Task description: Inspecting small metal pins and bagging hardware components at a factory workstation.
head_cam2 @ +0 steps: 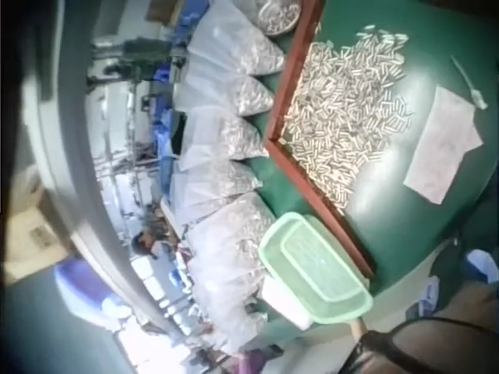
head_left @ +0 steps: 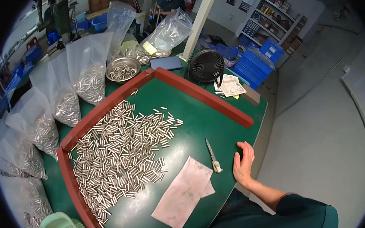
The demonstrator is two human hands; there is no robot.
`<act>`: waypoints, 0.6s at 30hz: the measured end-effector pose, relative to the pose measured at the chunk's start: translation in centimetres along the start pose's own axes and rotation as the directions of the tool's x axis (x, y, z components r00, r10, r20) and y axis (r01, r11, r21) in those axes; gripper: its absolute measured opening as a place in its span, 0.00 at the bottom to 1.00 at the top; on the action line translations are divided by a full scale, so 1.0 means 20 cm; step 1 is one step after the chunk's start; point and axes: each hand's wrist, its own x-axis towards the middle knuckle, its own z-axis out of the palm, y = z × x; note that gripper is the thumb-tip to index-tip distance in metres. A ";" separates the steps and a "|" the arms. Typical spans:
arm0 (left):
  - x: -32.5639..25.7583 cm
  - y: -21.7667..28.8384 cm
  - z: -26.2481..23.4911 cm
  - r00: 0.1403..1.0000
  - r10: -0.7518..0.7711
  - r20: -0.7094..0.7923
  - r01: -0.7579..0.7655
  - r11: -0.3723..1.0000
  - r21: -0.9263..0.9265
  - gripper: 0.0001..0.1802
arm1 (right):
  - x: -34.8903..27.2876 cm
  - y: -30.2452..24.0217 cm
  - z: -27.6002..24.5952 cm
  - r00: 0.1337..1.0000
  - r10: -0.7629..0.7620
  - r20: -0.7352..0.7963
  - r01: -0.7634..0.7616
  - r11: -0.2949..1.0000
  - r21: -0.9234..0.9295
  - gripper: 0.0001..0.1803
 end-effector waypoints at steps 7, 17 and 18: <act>-0.12 0.44 -0.44 0.980 0.155 -0.127 -0.135 0.979 0.156 0.16 | 0.07 0.34 -0.33 0.986 -0.166 -0.013 0.164 0.953 0.253 0.10; -0.85 0.85 -1.52 0.920 0.263 -0.292 -0.140 0.913 0.382 0.16 | 0.34 0.53 -1.24 0.521 -0.841 0.143 -0.541 -0.197 0.817 0.07; -0.94 0.87 -1.59 0.914 0.264 -0.308 -0.130 0.910 0.394 0.16 | 0.40 0.55 -1.31 0.349 -0.932 -0.101 -0.659 -0.321 0.680 0.09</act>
